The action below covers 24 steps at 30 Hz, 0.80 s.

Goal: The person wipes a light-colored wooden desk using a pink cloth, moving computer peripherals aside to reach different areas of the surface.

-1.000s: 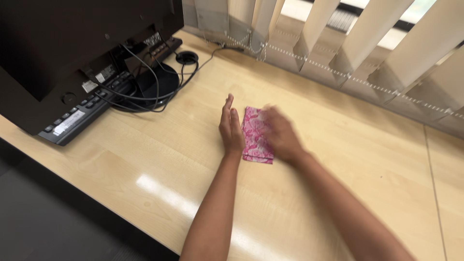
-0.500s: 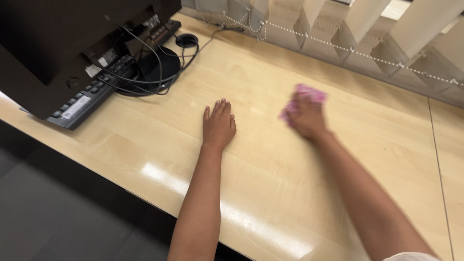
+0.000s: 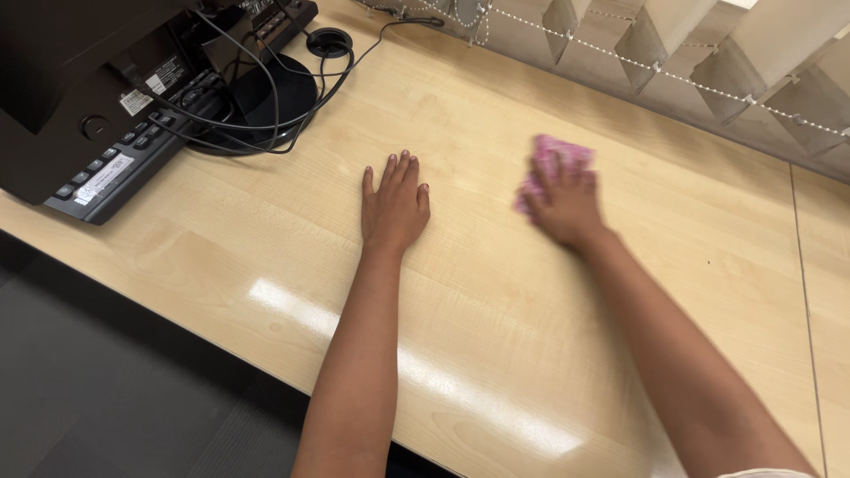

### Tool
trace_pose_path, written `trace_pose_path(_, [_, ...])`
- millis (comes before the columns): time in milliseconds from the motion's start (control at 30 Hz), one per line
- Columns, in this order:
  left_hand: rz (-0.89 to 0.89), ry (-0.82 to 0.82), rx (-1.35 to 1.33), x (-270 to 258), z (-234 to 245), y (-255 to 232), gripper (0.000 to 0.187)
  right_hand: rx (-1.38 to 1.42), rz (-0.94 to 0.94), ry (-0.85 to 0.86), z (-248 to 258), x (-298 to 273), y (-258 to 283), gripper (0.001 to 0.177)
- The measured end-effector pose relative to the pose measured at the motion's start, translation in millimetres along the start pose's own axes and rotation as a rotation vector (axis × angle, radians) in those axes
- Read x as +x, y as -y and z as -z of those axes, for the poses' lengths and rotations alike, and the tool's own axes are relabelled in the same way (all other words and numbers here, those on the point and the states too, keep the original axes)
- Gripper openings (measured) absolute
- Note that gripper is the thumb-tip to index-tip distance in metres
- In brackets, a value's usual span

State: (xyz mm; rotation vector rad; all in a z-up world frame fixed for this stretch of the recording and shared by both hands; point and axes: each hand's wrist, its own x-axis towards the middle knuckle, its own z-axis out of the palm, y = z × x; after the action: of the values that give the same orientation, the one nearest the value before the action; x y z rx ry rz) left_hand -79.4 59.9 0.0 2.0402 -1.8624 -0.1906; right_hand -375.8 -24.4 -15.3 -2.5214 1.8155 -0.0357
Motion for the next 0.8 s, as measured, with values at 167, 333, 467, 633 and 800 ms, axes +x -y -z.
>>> trace_pose_path(167, [-0.014,-0.013,-0.056,1,-2,4,0.055,0.015,0.210,0.004,16,-26,103,0.078])
trace_pose_path(333, [-0.064,-0.067,-0.088,3,-7,12,0.053,0.012,0.345,0.045,34,-55,149,0.074])
trace_pose_path(467, [-0.088,-0.097,-0.112,1,-11,13,0.051,0.063,0.348,-0.017,30,-54,129,0.068])
trace_pose_path(633, [-0.048,-0.052,-0.109,2,-8,10,0.051,0.199,0.067,-0.163,32,-50,28,0.063])
trace_pose_path(800, [-0.015,-0.015,-0.085,0,-1,7,0.053,0.135,-0.289,-0.170,30,-72,-106,0.070])
